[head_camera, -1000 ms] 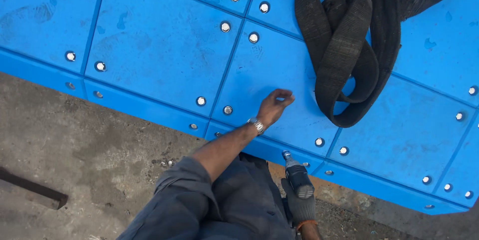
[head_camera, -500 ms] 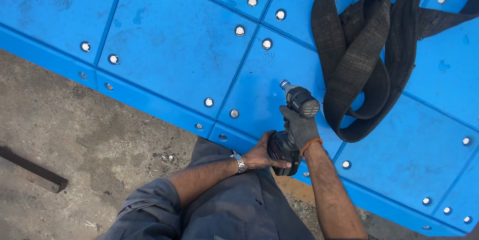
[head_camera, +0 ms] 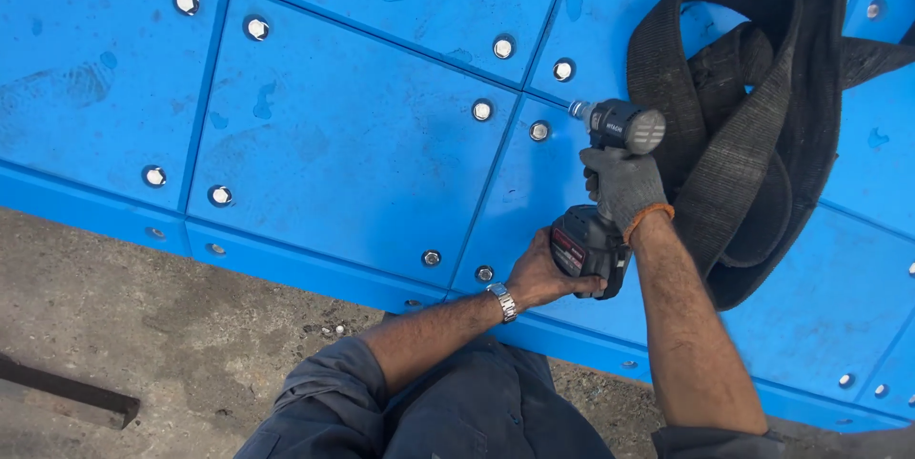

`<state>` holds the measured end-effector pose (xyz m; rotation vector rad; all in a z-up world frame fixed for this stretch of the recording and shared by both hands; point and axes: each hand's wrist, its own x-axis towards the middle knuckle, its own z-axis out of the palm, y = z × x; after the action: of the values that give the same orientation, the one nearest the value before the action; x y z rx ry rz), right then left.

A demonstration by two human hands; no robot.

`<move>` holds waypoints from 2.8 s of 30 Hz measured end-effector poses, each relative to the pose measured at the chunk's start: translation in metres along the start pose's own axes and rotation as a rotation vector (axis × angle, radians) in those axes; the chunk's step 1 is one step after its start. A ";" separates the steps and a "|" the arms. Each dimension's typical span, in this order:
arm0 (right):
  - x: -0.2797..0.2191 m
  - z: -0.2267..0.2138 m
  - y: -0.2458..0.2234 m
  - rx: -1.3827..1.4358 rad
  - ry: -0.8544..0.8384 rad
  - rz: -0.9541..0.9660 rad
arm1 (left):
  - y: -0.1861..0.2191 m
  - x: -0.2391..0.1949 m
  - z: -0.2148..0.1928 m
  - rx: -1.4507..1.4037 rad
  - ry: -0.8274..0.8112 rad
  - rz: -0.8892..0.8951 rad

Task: Tightening bolts on a large blue plastic panel using an impact driver.

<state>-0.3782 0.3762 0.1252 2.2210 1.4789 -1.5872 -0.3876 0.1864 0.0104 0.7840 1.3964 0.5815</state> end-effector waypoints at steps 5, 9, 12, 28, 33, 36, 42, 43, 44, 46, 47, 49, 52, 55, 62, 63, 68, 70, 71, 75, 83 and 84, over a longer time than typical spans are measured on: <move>0.025 0.007 -0.040 -0.091 0.026 -0.054 | 0.012 0.035 -0.034 0.039 -0.002 0.116; 0.042 0.017 -0.054 -0.157 0.034 -0.050 | 0.010 0.051 -0.043 0.030 -0.056 0.108; 0.051 0.026 -0.060 -0.199 0.035 -0.040 | 0.012 0.051 -0.052 -0.074 -0.065 0.085; 0.054 0.038 -0.071 -0.006 0.025 0.054 | 0.037 0.011 -0.094 -0.270 0.010 0.031; 0.052 0.019 -0.094 -0.594 -0.019 0.059 | 0.081 0.021 -0.046 -0.718 0.036 -0.029; 0.080 0.004 -0.074 -0.765 -0.046 -0.053 | 0.065 0.064 -0.008 -0.670 -0.001 0.025; 0.069 0.006 -0.071 -0.580 -0.036 -0.034 | 0.053 0.061 -0.006 -0.462 0.057 0.112; 0.068 0.009 -0.071 -0.581 -0.040 -0.040 | 0.053 0.050 -0.020 -0.461 0.064 0.112; 0.066 0.013 -0.072 -0.441 0.005 0.022 | 0.053 0.038 -0.035 -0.552 -0.017 0.079; 0.060 0.027 -0.070 -0.303 0.033 0.085 | 0.045 0.015 -0.060 -0.644 -0.089 0.037; 0.057 0.031 -0.069 -0.155 0.044 0.093 | 0.041 0.008 -0.068 -0.478 0.042 -0.002; 0.051 0.037 -0.072 -0.010 0.050 0.091 | 0.032 0.000 -0.082 -0.314 0.180 -0.039; 0.045 0.047 -0.075 -0.019 0.070 0.050 | 0.013 -0.004 -0.095 -0.230 0.239 0.011; 0.049 0.048 -0.078 -0.005 0.036 0.038 | 0.003 0.000 -0.101 -0.220 0.221 0.071; 0.060 0.056 -0.068 0.319 0.043 0.128 | 0.011 -0.003 -0.159 -0.007 0.154 0.095; 0.060 0.059 -0.068 0.445 0.048 0.146 | 0.012 -0.001 -0.173 0.055 0.187 0.103; 0.061 0.074 -0.077 0.388 0.114 0.160 | -0.001 0.002 -0.184 0.019 0.137 0.007; 0.058 0.073 -0.081 0.270 0.130 0.189 | -0.008 0.003 -0.165 -0.038 0.132 0.021; 0.060 0.069 -0.077 0.191 0.100 0.164 | -0.008 0.005 -0.150 -0.064 0.114 0.054; 0.055 0.054 -0.080 -0.119 0.103 0.221 | 0.006 0.024 -0.091 -0.137 0.000 0.073; 0.087 0.032 -0.058 -0.200 0.056 0.171 | 0.021 0.043 -0.041 -0.218 -0.078 0.042; 0.091 0.030 -0.055 -0.203 0.040 0.179 | 0.021 0.044 -0.039 -0.235 -0.073 0.041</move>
<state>-0.4360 0.4508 0.0683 2.2101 1.3392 -1.2883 -0.4199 0.2383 -0.0014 0.6397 1.2215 0.7276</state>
